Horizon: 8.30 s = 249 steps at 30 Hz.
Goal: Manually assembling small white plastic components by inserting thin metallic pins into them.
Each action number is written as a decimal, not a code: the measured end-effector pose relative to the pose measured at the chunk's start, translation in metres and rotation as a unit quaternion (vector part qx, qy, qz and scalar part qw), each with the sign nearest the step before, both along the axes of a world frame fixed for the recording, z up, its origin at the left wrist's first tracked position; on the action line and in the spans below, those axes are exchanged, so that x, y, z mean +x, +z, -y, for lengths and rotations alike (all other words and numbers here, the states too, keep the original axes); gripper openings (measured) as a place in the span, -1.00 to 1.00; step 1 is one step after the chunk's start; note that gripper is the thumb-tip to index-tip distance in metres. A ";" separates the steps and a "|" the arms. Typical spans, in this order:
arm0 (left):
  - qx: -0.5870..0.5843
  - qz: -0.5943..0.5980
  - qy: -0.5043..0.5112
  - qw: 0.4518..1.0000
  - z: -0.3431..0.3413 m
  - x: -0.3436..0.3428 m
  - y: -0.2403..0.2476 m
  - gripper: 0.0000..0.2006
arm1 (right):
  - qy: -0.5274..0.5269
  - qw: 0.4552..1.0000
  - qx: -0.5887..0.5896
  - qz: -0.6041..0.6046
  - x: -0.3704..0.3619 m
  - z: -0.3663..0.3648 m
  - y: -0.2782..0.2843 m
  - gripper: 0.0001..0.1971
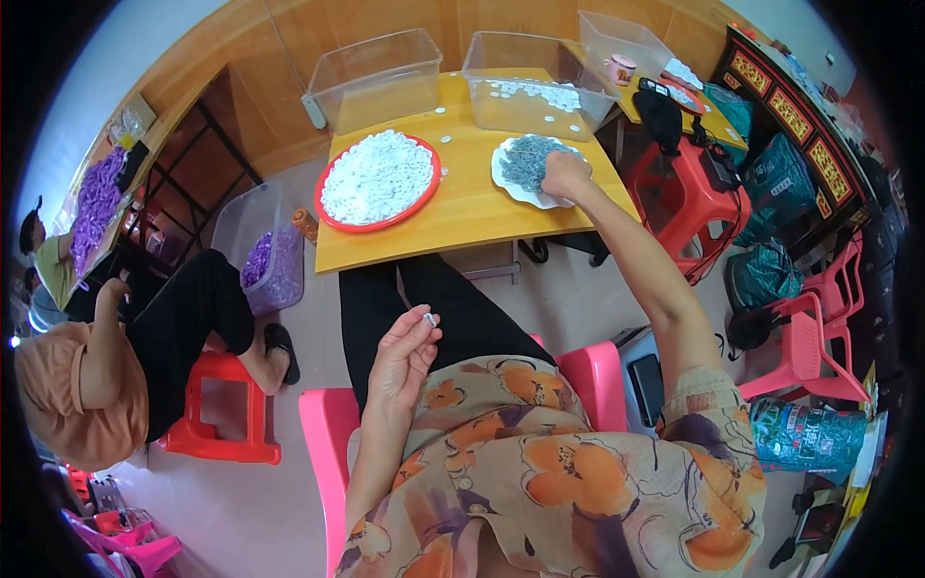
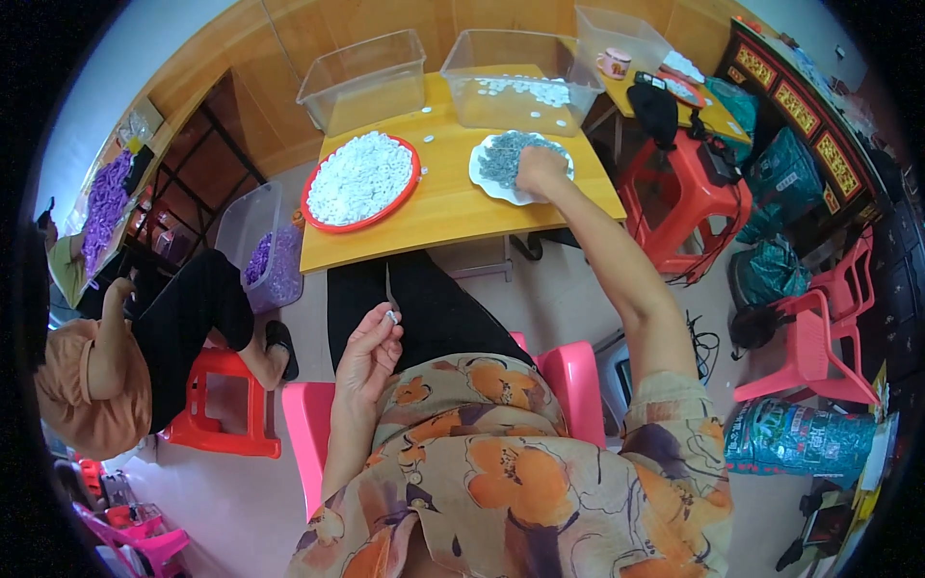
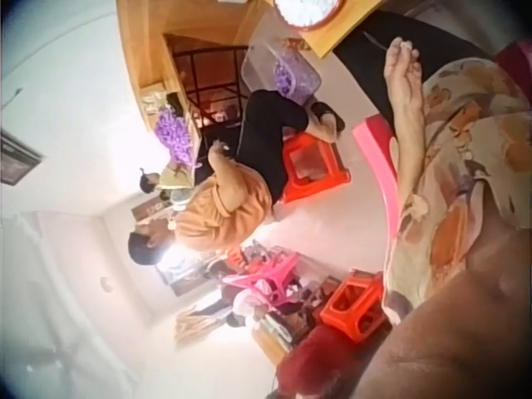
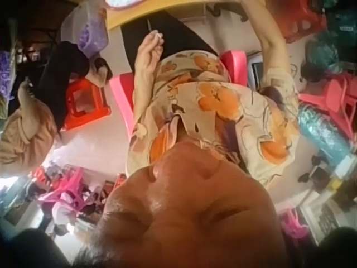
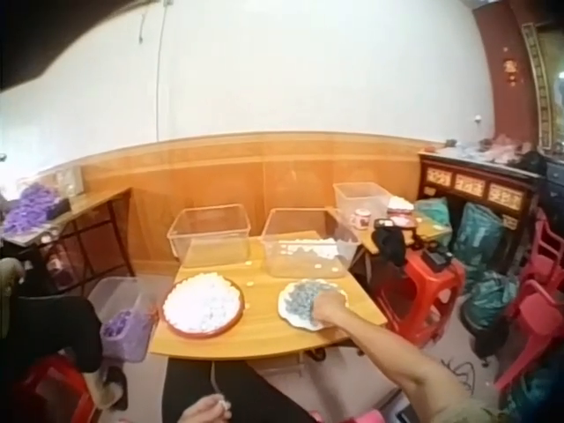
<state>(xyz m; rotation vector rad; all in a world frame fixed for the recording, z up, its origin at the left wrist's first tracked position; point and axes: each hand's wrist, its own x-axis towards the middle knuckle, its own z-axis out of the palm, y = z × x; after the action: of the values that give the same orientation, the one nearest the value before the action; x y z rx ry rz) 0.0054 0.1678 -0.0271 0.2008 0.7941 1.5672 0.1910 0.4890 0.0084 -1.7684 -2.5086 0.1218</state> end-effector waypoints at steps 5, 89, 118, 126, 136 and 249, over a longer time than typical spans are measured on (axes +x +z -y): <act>0.004 -0.017 0.012 1.000 0.001 0.000 0.004 -0.82 | 0.022 1.000 0.005 0.016 -0.007 -0.004 -0.003 -0.71; 0.017 -0.007 0.025 1.000 -0.001 -0.003 -0.002 -0.82 | 0.053 0.783 -0.335 -0.521 0.041 -0.001 0.011 -0.62; 0.089 -0.427 0.227 0.871 0.015 0.005 0.047 -0.90 | 0.250 0.626 -0.478 -0.563 -0.082 0.204 0.046 -0.74; 0.106 -0.438 0.255 0.855 0.017 -0.003 0.048 -0.90 | 0.302 0.677 -0.465 -0.484 -0.090 0.210 0.061 -0.86; 0.085 -0.595 0.314 0.735 0.017 -0.002 0.053 -0.93 | 0.306 0.675 -0.451 -0.497 -0.087 0.214 0.057 -0.88; 0.102 -0.180 0.118 0.971 0.017 -0.022 0.030 -0.90 | 0.359 0.791 0.070 -0.491 -0.105 0.262 0.028 -0.96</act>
<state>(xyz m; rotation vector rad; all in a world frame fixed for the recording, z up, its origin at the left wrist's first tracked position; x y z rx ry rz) -0.0161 0.1505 0.0034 0.5720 0.9621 1.8681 0.0855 0.2270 0.0364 -0.3466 -2.0672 0.6638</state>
